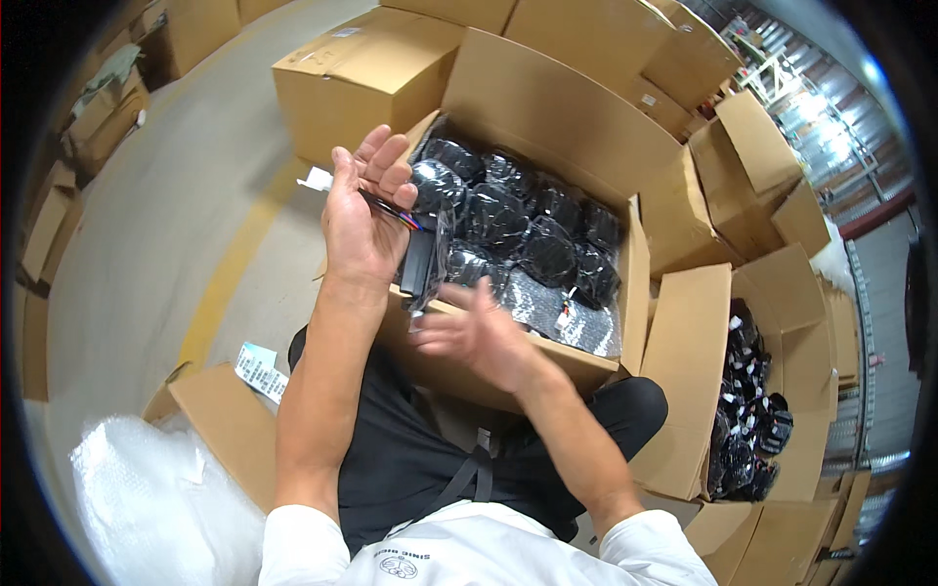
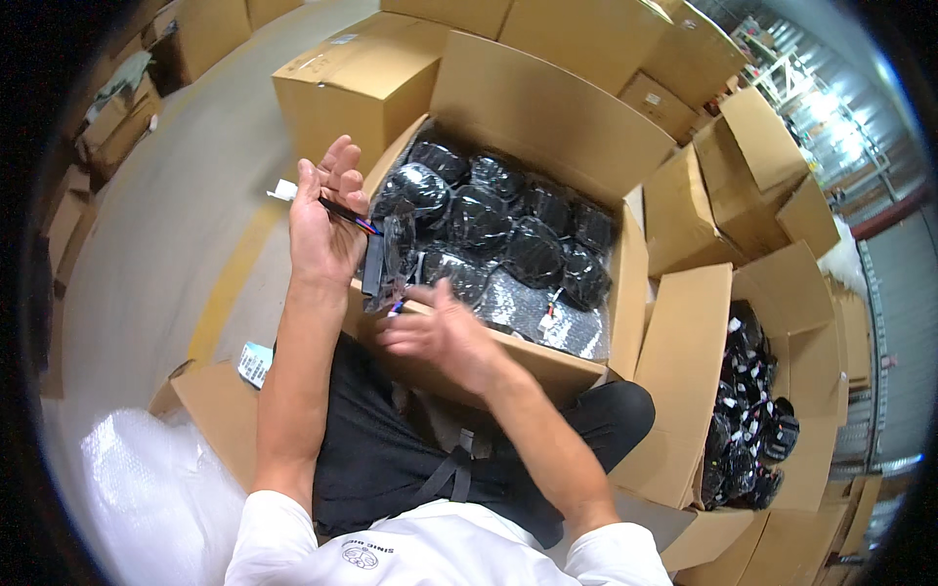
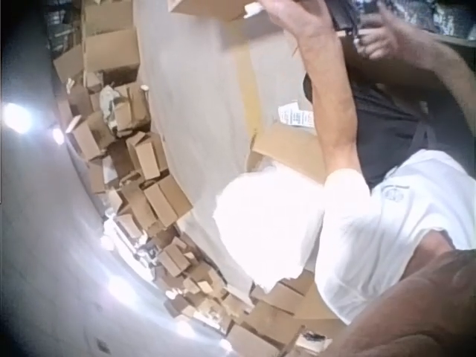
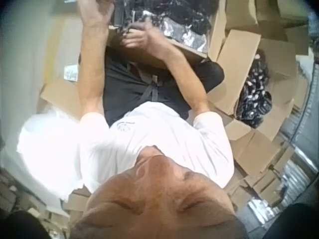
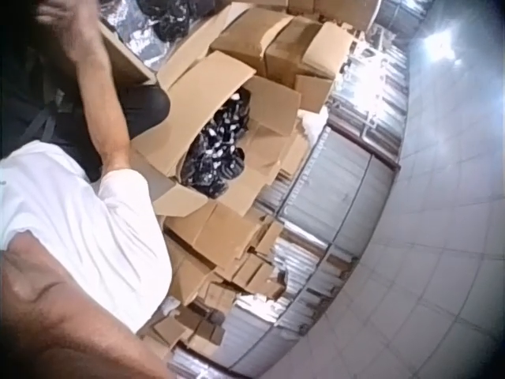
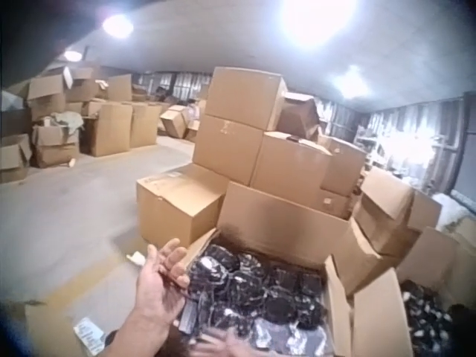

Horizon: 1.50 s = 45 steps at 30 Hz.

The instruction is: The person packs electronic dashboards from one cardboard box into another, wrapping them in bubble wrap by hand for protection.

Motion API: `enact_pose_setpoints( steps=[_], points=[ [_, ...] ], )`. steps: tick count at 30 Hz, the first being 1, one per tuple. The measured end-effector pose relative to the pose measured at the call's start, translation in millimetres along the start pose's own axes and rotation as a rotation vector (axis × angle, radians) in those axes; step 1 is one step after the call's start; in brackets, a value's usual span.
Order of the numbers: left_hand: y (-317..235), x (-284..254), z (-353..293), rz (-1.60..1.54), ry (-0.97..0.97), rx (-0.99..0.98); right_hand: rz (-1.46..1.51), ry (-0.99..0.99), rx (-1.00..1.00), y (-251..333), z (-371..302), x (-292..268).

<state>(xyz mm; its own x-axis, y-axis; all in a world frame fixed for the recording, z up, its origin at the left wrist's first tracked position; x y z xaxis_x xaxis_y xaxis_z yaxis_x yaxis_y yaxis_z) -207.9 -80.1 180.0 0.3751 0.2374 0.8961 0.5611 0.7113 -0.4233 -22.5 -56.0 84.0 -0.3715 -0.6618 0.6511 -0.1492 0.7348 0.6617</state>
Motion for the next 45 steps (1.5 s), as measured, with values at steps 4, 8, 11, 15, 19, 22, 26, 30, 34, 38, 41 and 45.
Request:
enact_pose_setpoints(
  steps=[4, 8, 11, 15, 19, 22, 26, 30, 34, 38, 41, 45],
  points=[
    [59.4, 29.4, -10.9, -0.053, 0.11, -0.154, 0.686, 0.251, -0.209, 2.8, 9.5, 20.8],
    [75.5, 44.4, -31.1, 0.159, 0.083, -0.119, 0.474, -0.241, -0.469, 51.1, -18.3, -46.8],
    [90.0, 53.5, -52.4, 0.816, 0.177, -0.027, 0.19, -0.174, -0.432, 77.6, -50.7, -99.0],
    [122.5, 34.8, -65.1, 1.191, 0.382, -0.166, -0.37, -0.631, -0.383, 80.1, -68.5, -153.7],
    [139.1, 55.2, -61.3, 1.42, 0.491, 0.045, -0.94, -0.772, -0.346, 87.0, -79.8, -168.8],
    [182.9, 56.7, -96.3, 1.683, 0.864, 0.168, -1.212, -0.861, -0.575, 84.2, -81.3, -164.2],
    [211.8, 37.1, -122.6, 2.073, 1.047, 0.197, -1.409, -0.643, -0.59, 101.5, -132.9, -99.9],
    [216.0, 43.7, -115.9, 2.003, 1.071, 0.088, -1.431, -0.971, -0.779, 184.5, -280.9, -112.4],
    [225.1, 53.6, -124.3, 2.064, 1.126, 0.142, -1.58, -1.56, -0.352, 226.9, -441.0, -243.8],
    [232.8, 57.5, -124.7, 2.121, 1.129, 0.102, -1.571, -1.633, 0.383, 121.9, -547.2, -402.8],
    [224.1, 57.0, -118.3, 2.13, 1.1, 0.08, -1.278, -1.728, 0.183, 118.2, -560.6, -406.0],
    [221.1, 55.4, -110.7, 1.982, 1.023, 0.135, -1.106, -1.912, -0.344, 139.4, -600.7, -377.8]
  ],
)
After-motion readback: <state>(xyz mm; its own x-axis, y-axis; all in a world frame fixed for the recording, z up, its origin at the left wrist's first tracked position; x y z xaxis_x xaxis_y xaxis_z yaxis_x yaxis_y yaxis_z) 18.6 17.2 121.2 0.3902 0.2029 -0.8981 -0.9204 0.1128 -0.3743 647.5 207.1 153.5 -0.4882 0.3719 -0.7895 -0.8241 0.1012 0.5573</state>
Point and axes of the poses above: each hand's wrist, its own z-axis towards the middle knuckle, its own x-axis out of the palm, y = z × x, the point moved 9 cm from there along z, towards the middle knuckle, and after that the axes turned 6 degrees about z, right-handed, at the moved point
